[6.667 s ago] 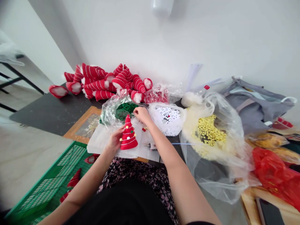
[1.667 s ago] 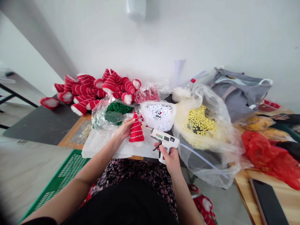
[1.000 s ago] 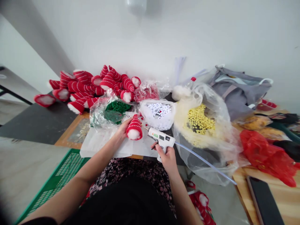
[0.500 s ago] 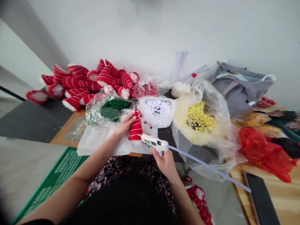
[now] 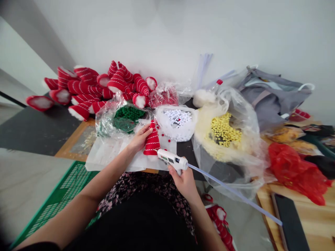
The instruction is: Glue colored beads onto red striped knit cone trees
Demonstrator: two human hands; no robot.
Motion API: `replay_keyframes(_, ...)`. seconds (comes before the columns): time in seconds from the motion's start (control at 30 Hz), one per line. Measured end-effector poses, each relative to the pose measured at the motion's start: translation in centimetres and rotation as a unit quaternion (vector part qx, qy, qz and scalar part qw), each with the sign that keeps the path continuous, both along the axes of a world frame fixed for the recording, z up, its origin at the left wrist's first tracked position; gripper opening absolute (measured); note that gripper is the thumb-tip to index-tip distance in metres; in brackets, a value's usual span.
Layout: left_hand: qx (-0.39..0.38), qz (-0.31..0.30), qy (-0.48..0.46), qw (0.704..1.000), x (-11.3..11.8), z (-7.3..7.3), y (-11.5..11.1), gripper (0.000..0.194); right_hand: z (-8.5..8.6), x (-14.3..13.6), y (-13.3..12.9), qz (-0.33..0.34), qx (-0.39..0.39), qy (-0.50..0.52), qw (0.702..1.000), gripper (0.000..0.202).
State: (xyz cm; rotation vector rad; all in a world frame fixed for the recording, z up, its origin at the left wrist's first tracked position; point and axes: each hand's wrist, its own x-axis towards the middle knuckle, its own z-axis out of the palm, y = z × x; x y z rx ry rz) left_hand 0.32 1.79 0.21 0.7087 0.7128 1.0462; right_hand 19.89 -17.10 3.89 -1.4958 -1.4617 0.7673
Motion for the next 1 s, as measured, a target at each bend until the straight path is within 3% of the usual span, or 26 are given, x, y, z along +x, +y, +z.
replay_keyframes(0.2, -0.011, 0.016, -0.009, 1.000, -0.1, -0.1, 0.2, 0.044, -0.6, 1.5, -0.6, -0.017, 0.019, -0.035, 0.999, 0.022)
replay_keyframes(0.33, -0.016, 0.012, -0.014, 1.000, -0.1, 0.0, 0.2, 0.045, -0.2, 1.4, -0.5, -0.050, 0.030, -0.041, 0.997, 0.024)
replay_keyframes(0.5, -0.008, 0.000, -0.012, 1.000, 0.0, 0.2, 0.0, 0.042, 0.7, 0.2, 0.8, -0.029, 0.041, -0.032, 0.998, 0.032)
replay_keyframes(0.7, 0.007, -0.011, -0.010, 1.000, 0.0, 0.3, -0.2, 0.038, 0.1, 0.2, 1.5, 0.002, 0.031, -0.039, 0.999, 0.031)
replay_keyframes(1.0, 0.015, -0.005, -0.009, 1.000, 0.1, 0.2, -0.2, 0.044, -0.2, 0.0, 1.3, -0.029, 0.030, -0.020, 0.999, 0.028)
